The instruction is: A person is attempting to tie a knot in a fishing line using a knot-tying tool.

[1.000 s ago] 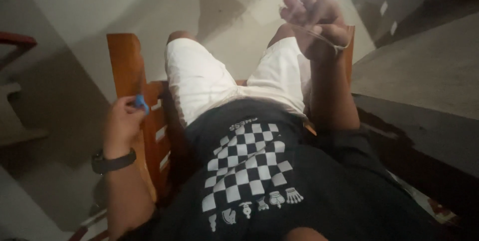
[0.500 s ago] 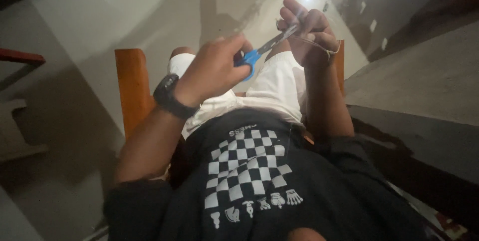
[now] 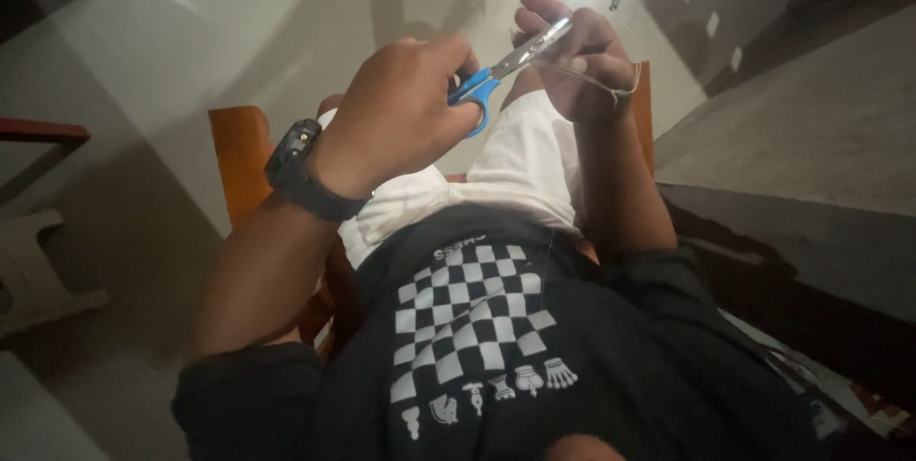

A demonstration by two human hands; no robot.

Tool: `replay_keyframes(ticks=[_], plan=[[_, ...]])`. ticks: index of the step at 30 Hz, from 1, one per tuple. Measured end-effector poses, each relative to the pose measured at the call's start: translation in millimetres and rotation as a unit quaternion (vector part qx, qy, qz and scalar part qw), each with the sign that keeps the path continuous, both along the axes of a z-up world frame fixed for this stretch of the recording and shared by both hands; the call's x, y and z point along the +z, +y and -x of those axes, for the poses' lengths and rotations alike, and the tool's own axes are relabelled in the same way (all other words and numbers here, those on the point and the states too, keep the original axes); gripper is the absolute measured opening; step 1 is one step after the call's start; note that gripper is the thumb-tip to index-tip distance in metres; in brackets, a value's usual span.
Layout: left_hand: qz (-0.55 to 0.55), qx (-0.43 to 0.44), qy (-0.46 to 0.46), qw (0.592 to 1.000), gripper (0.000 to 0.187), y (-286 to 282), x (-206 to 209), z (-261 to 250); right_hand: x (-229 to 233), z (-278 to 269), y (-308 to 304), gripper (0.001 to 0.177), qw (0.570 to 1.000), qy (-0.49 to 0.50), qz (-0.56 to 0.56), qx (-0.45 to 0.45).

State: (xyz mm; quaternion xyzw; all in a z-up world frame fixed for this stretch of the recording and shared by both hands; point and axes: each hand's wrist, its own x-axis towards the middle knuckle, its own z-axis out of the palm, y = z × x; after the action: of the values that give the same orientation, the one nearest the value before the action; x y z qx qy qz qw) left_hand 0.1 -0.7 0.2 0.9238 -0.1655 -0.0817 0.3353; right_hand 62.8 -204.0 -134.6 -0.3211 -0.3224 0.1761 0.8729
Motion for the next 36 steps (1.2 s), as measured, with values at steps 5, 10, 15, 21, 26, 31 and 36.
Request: replay_keyframes(ticks=[5,10,15,21,26,31,36], plan=[[-0.001,-0.002,-0.002,1.000,0.009,-0.3,0.9,-0.3,-1.4,-0.4,1.2,0.006,1.000,-0.003,-0.008,0.008],[-0.017,-0.001,0.001,1.000,0.011,-1.8,0.8,-1.7,-1.9,0.5,0.4,0.006,1.000,0.006,0.006,-0.004],[-0.008,-0.004,-0.001,1.000,0.009,-2.3,0.3,-2.3,-4.6,1.0,-0.9,0.007,1.000,0.014,0.008,-0.001],[-0.027,-0.010,0.032,0.999,0.006,1.0,1.9,-2.3,-1.5,1.7,0.2,0.006,1.000,0.029,0.009,-0.006],[-0.046,-0.007,0.111,0.993,0.004,26.4,6.4,13.2,-1.7,-4.1,4.7,0.014,0.997,-0.028,-0.044,0.065],[-0.087,0.191,0.272,0.939,0.029,67.5,-2.2,64.7,1.4,-1.1,6.8,0.013,0.994,0.029,-0.073,0.078],[-0.191,0.277,0.008,0.942,0.026,142.8,-109.0,149.7,-1.2,-1.0,10.7,0.009,0.992,0.056,-0.084,0.076]])
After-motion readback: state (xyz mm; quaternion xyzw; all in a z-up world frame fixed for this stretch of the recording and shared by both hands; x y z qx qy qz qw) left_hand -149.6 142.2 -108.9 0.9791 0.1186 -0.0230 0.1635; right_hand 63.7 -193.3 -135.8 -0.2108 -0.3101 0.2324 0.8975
